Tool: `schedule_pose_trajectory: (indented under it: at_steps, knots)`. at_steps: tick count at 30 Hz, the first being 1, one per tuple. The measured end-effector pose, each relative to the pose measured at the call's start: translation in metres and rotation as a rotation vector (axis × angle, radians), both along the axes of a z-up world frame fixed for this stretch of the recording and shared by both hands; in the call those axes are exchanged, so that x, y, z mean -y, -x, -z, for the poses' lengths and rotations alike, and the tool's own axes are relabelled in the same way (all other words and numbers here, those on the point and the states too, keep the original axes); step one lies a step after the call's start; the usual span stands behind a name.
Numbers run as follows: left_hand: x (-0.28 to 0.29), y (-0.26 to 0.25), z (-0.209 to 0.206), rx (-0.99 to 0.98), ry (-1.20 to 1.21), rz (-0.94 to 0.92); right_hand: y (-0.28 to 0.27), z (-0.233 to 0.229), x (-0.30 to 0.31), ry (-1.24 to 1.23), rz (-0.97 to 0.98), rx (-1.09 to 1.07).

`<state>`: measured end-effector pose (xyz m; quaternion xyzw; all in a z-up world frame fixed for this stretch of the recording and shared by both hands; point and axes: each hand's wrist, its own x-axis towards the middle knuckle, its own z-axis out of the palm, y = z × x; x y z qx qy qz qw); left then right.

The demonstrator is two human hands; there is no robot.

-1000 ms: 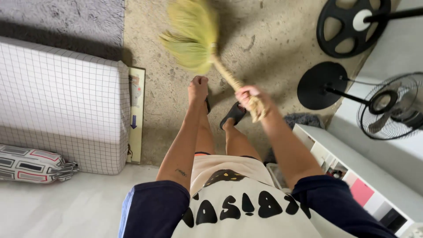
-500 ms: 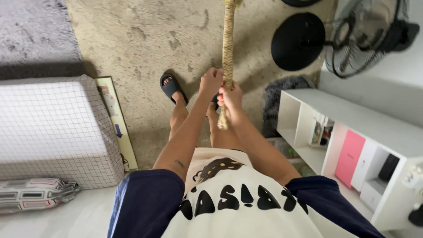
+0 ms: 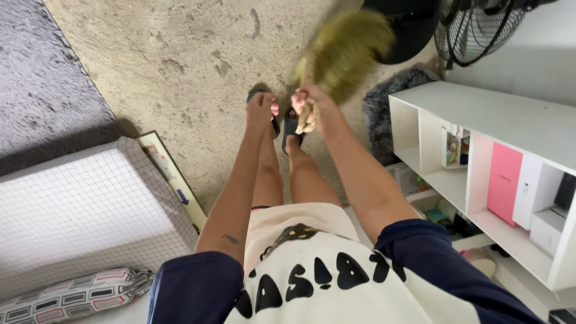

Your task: The recorder uses a broom and dustpan to sweep debris from the floor in a room with cats.

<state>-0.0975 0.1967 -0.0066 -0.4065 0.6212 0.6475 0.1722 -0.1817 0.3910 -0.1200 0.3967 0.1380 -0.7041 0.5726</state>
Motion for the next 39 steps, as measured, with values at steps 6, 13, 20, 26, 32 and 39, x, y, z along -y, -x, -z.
schedule_pose_trajectory:
  at_steps: [6,13,20,26,32,39]
  knots:
    - [0.046,0.012,0.024,0.002,0.001,-0.037,0.055,-0.117,0.039,-0.073,0.058,-0.184]
    - [0.043,0.073,0.007,0.028,0.070,0.080,-0.011,-0.191,0.053,-0.480,0.055,-0.397]
    - [0.035,0.093,0.000,-0.096,0.034,0.179,0.046,-0.089,0.018,-0.670,0.256,-0.314]
    - [0.036,0.068,0.022,0.055,0.034,0.088,0.138,-0.002,0.006,-0.472,0.019,-0.135]
    - [0.018,0.109,0.010,-0.003,0.019,-0.038,0.178,-0.087,0.026,0.023,-0.108,-0.091]
    - [0.002,0.140,-0.005,-0.006,0.066,-0.172,0.126,-0.137,0.007,-0.441,-0.088,-0.253]
